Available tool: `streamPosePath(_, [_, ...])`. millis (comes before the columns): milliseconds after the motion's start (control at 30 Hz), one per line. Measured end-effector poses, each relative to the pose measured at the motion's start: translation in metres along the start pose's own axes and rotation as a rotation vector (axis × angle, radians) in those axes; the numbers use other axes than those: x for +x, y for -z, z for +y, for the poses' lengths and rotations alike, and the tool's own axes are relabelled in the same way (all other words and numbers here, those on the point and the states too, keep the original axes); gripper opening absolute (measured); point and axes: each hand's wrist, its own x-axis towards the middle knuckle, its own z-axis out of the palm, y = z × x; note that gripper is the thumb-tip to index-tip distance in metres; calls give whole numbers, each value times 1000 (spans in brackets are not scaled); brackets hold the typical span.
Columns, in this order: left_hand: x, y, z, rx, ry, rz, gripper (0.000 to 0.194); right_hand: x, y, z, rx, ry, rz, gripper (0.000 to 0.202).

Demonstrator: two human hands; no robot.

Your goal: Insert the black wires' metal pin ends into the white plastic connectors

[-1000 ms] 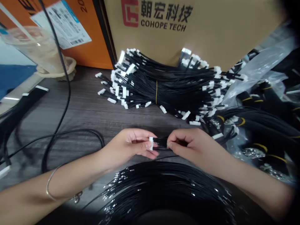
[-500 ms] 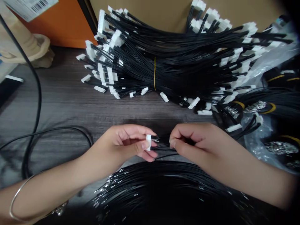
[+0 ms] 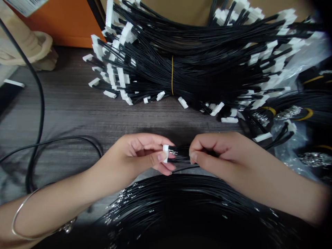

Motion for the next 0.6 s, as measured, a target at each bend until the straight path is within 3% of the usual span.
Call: streamPosePath(600, [1,1,-1,20,-3,-16,13,2,-1,1,-20,13,16,20])
